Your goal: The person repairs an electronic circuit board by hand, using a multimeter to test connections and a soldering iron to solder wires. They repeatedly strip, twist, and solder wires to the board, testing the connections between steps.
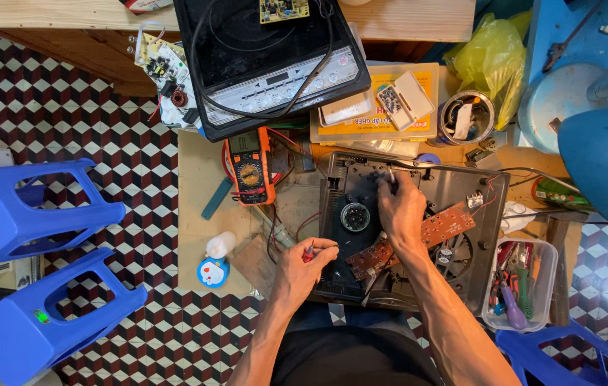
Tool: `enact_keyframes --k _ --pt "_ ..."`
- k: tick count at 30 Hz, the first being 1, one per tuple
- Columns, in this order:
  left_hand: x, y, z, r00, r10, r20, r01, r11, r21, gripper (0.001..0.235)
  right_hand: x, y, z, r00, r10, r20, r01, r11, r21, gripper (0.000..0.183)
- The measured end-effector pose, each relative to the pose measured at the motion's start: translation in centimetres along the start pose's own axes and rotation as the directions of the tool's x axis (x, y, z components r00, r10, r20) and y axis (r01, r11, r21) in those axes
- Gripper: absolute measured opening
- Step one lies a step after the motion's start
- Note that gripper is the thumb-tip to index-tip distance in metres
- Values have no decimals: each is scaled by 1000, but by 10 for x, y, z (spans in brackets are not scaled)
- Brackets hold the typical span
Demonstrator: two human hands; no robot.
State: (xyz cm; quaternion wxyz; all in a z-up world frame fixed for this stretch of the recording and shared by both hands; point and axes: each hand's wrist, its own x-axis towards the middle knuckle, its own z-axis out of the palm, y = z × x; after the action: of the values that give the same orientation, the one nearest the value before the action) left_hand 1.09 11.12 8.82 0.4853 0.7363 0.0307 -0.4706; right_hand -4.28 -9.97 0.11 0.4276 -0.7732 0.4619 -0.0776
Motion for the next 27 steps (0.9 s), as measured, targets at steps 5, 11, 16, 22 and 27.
enact_keyframes --k 5,11,16,22,27 --pt "7 8 4 999 28 18 -28 1000 5 27 -7 5 -22 992 128 11 -128 992 -13 25" --pt "10 22 5 999 51 -11 -49 988 144 25 -50 12 -59 880 365 306 -473 744 472 19" --pt "4 13 11 995 54 86 -70 978 198 24 -104 2 -59 656 428 621 -747 486 454 21" --pt "-6 -13 18 988 50 147 -86 965 246 23 -136 1 -57 600 323 732 -795 336 505 23" --pt "-15 -20 27 977 102 189 -151 951 269 20 -144 11 -59 577 362 732 -815 309 490 19"
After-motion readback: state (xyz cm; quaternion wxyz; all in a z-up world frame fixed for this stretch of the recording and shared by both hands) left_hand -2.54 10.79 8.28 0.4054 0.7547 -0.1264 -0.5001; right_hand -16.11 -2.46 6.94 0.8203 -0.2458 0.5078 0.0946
